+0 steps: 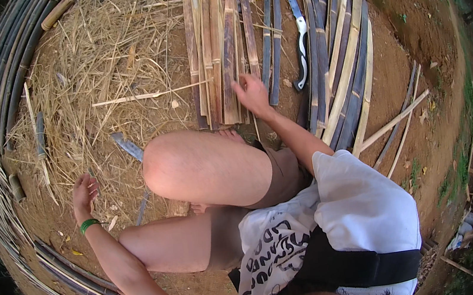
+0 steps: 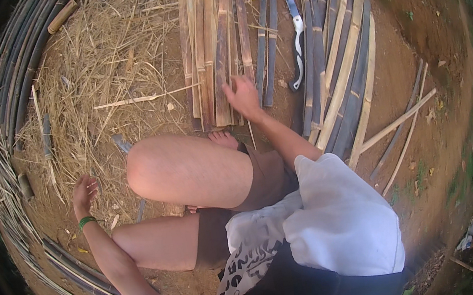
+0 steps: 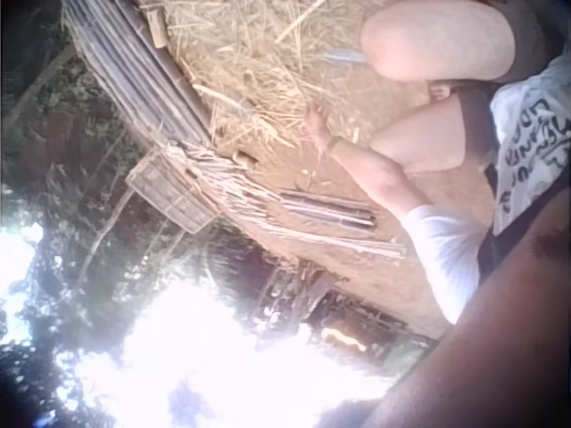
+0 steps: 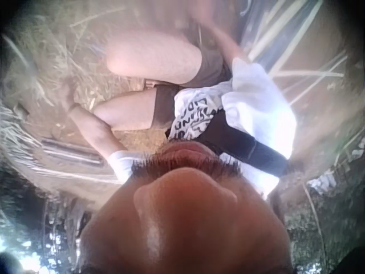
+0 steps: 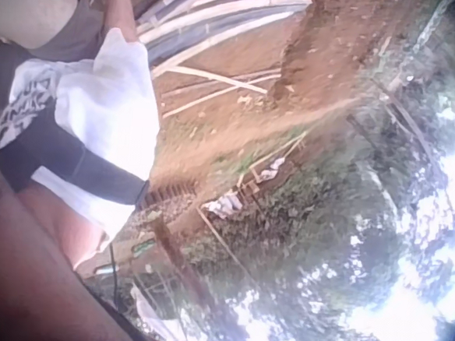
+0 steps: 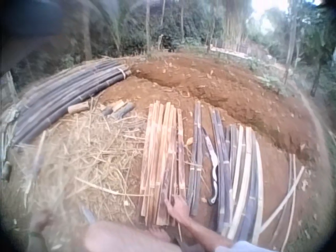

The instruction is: The person uses a saw to cut a strip of bamboo and then sorts through several other bamboo strips on the ground.

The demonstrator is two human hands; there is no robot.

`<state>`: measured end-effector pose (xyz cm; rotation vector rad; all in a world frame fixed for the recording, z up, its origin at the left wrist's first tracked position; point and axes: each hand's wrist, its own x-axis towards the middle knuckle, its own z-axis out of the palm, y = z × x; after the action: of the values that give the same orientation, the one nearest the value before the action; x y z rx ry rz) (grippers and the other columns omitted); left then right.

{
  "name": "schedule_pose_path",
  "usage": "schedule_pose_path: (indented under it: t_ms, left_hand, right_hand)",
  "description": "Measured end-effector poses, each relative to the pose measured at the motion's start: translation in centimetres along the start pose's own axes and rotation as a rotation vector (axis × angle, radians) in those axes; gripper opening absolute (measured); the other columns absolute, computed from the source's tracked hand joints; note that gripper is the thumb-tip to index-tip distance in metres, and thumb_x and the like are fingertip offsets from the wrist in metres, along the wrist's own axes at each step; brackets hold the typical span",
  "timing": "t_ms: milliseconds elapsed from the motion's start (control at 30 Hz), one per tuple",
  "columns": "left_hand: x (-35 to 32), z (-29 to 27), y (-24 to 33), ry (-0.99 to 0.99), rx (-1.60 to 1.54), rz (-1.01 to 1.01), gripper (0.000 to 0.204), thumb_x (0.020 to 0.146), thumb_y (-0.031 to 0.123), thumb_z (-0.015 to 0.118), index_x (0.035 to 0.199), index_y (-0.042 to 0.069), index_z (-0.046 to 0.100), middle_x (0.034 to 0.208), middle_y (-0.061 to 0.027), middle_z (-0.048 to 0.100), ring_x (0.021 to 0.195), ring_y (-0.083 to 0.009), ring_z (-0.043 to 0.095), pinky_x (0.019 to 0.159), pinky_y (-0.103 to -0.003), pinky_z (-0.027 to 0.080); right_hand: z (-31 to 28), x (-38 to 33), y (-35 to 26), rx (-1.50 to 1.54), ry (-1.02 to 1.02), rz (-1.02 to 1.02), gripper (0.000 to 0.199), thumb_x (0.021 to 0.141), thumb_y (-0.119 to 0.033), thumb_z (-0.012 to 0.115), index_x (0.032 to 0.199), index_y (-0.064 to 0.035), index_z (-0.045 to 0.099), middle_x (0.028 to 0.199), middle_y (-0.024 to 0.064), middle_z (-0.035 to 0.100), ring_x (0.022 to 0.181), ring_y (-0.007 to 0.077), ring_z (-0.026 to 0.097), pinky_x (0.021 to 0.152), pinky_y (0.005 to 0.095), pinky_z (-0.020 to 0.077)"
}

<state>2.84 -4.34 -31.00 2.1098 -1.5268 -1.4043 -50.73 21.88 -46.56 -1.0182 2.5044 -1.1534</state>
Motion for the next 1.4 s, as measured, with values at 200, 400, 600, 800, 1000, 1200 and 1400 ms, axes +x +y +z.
schedule_pose_path:
  t_ms: [200, 400, 600, 800, 1000, 1200, 1400]
  left_hand:
    - [0.2, 0.9, 1.3, -0.033, -0.027, 0.025, 0.041, 0.100, 0.033, 0.059, 0.131, 0.007, 0.054, 0.099, -0.0037, 0.065, 0.080, -0.0139, 0.066, 0.064, -0.027, 0.050]
    - [0.3, 0.5, 1.0, -0.044, -0.023, 0.027, 0.044, 0.098, 0.034, 0.061, 0.133, 0.007, 0.053, 0.098, -0.0044, 0.066, 0.082, -0.0150, 0.066, 0.063, -0.028, 0.049]
    - [0.4, 0.7, 0.7, -0.038, -0.027, 0.017, 0.042, 0.099, 0.033, 0.060, 0.131, 0.008, 0.054, 0.097, -0.0039, 0.066, 0.080, -0.0138, 0.065, 0.063, -0.028, 0.048]
    - [-0.2, 1.2, 1.7, -0.003, 0.029, 0.008, 0.041, 0.098, 0.034, 0.060, 0.129, 0.008, 0.055, 0.095, -0.0036, 0.065, 0.078, -0.0134, 0.065, 0.063, -0.027, 0.048]
    - [-0.1, 1.3, 1.7, -0.032, 0.013, 0.033, 0.041, 0.098, 0.035, 0.060, 0.128, 0.008, 0.056, 0.095, -0.0038, 0.065, 0.079, -0.0136, 0.065, 0.063, -0.027, 0.048]
    - [-0.2, 1.3, 1.6, -0.030, -0.002, 0.030, 0.040, 0.098, 0.034, 0.060, 0.128, 0.008, 0.056, 0.096, -0.0039, 0.066, 0.078, -0.0135, 0.065, 0.062, -0.026, 0.048]
    - [0.0, 0.5, 0.8, -0.020, -0.005, 0.012, 0.038, 0.099, 0.032, 0.060, 0.129, 0.008, 0.056, 0.097, -0.0044, 0.066, 0.079, -0.0136, 0.065, 0.063, -0.027, 0.049]
  right_hand:
    - [1.3, -0.2, -2.7, -0.111, -0.139, 0.110, 0.068, 0.078, -0.034, 0.075, 0.128, 0.0064, 0.054, 0.120, 0.0279, 0.061, 0.113, 0.0413, 0.060, 0.097, 0.0456, 0.0477]
    - [0.7, 0.3, -1.5, 0.127, -0.049, 0.349, 0.055, 0.077, -0.022, 0.070, 0.121, 0.0062, 0.052, 0.119, 0.0286, 0.062, 0.111, 0.0423, 0.061, 0.097, 0.0459, 0.0468]
    - [-0.4, 0.0, -0.2, 0.195, 0.134, 0.344, 0.053, 0.077, -0.021, 0.069, 0.120, 0.0047, 0.052, 0.106, 0.0260, 0.067, 0.098, 0.0398, 0.066, 0.089, 0.0446, 0.0501]
    - [-0.5, 0.3, -0.4, 0.226, 0.209, 0.278, 0.049, 0.078, -0.021, 0.069, 0.118, 0.0045, 0.056, 0.106, 0.0234, 0.068, 0.095, 0.0380, 0.067, 0.086, 0.0422, 0.0510]
    - [1.3, 1.1, 0.4, 0.080, 0.203, 0.126, 0.051, 0.081, -0.021, 0.069, 0.124, 0.0023, 0.056, 0.117, 0.0252, 0.063, 0.108, 0.0385, 0.062, 0.096, 0.0439, 0.0474]
    - [2.3, 0.5, 2.0, 0.009, 0.016, 0.130, 0.053, 0.082, -0.019, 0.067, 0.131, -0.0002, 0.056, 0.126, 0.0261, 0.053, 0.119, 0.0421, 0.052, 0.101, 0.0444, 0.0442]
    - [1.6, 0.7, -0.5, -0.082, 0.159, -0.110, 0.047, 0.084, -0.020, 0.067, 0.125, -0.0003, 0.059, 0.119, 0.0234, 0.056, 0.113, 0.0389, 0.056, 0.097, 0.0443, 0.0462]
